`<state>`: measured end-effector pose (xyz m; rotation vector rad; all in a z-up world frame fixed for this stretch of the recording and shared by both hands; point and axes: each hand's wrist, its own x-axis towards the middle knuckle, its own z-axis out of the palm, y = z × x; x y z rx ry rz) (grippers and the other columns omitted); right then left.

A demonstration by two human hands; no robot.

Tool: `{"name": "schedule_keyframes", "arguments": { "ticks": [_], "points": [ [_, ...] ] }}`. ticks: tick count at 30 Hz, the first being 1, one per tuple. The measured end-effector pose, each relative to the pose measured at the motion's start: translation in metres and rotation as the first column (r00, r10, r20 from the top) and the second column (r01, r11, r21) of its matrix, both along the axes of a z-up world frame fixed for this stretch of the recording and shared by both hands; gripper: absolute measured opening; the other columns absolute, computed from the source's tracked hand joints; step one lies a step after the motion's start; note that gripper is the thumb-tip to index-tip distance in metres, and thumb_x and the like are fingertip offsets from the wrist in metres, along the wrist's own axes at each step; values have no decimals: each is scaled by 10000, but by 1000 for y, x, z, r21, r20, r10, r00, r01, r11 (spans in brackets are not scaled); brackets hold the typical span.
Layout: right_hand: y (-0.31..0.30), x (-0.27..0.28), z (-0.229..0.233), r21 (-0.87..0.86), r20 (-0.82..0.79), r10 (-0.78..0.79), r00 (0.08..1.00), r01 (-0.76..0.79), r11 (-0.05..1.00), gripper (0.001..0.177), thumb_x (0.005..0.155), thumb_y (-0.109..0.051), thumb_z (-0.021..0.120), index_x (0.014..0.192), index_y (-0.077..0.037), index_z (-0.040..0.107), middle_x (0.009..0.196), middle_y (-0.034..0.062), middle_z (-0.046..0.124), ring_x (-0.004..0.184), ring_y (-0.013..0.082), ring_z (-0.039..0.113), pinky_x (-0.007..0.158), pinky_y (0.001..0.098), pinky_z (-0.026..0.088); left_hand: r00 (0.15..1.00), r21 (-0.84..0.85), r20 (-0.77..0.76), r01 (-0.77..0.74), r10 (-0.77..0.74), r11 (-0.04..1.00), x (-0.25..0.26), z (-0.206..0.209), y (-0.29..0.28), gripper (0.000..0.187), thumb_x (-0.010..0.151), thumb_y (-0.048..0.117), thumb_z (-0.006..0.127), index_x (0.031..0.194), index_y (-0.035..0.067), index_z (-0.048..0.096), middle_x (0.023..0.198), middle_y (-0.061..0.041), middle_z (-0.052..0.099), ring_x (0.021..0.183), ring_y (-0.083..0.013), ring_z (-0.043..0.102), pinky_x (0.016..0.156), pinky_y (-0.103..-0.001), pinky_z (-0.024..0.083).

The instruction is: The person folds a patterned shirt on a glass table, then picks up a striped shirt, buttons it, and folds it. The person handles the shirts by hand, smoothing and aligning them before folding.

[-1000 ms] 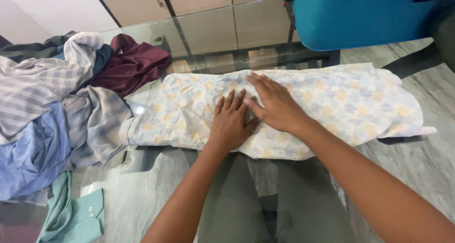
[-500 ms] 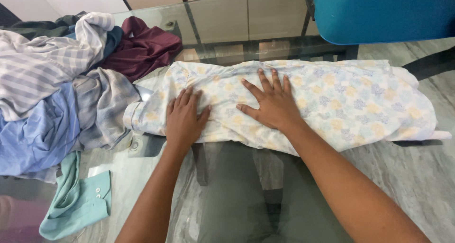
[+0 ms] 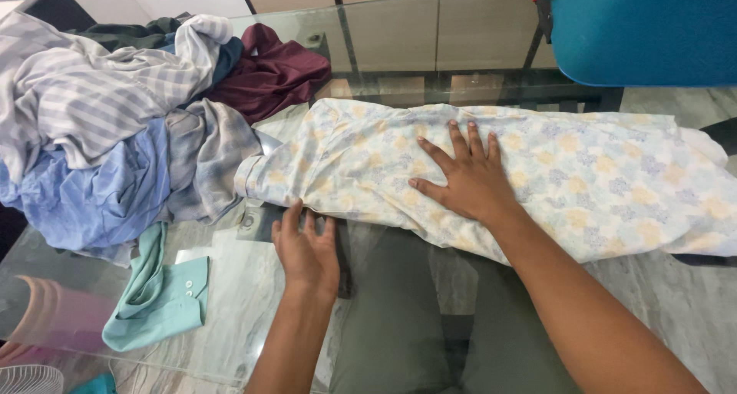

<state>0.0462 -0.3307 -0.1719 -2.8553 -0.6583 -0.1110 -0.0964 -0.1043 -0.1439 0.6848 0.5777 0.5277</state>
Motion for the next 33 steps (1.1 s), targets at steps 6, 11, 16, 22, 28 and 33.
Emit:
{"name": "schedule_keyframes", "arguments": {
  "ticks": [6, 11, 16, 22, 28, 33],
  "points": [
    [1, -3, -1, 8, -4, 21, 1000, -21, 1000, 805, 839, -819, 433, 1534, -415, 379, 1676, 135, 145, 1535, 374, 62, 1199, 602, 34, 989, -83, -56, 135, -140, 987, 64, 7, 28, 633, 883, 217, 695, 1416, 23, 414, 1395, -172, 561, 1287, -344, 576, 1029, -570, 466],
    [0, -1, -2, 353, 76, 75, 994, -97, 931, 680, 938, -617, 564, 1490, -225, 497, 1608, 146, 393, 1512, 354, 303, 1217, 521, 223, 996, 145, -49, -63, 71, 987, 95, -14, 9, 611, 866, 138, 684, 1411, 58, 419, 1358, -154, 581, 1229, -308, 616, 998, -454, 541],
    [3, 0, 2, 909, -131, 266, 955, 9, 417, 659, 973, -520, 575, 1450, -67, 548, 1499, 161, 568, 1379, 308, 574, 1142, 416, 477, 998, 353, 65, -16, -8, 935, 100, -29, -11, 546, 1014, 263, 553, 1501, 60, 412, 1457, -107, 531, 1299, -229, 541, 1067, -356, 437],
    [4, -2, 14, 866, -259, 723, 640, 485, -120, 955, 924, -770, 372, 1511, -19, 439, 1465, 249, 570, 1363, 372, 551, 1136, 495, 453, 879, 904, 78, 136, -470, 405, 79, -19, -43, 714, 990, 265, 614, 1605, 92, 298, 1591, -137, 448, 1471, -271, 447, 1203, -385, 365],
    [-16, -4, 29, 657, -306, 748, 589, 699, -282, 1023, 819, -850, 380, 1506, -98, 481, 1516, 153, 551, 1424, 355, 499, 1169, 572, 395, 869, 929, -202, 23, -453, -369, 67, 8, -55, 899, 721, 282, 840, 1531, 244, 452, 1624, -54, 406, 1547, -281, 318, 1273, -504, 201],
    [-38, 8, 36, 686, -296, 781, 550, 691, -228, 981, 854, -832, 401, 1471, -82, 540, 1486, 153, 581, 1352, 339, 575, 1146, 525, 440, 847, 900, -237, 7, -476, -435, 67, 7, -50, 792, 765, 203, 786, 1501, 232, 496, 1610, -48, 441, 1536, -286, 328, 1259, -500, 216]
  ]
}}
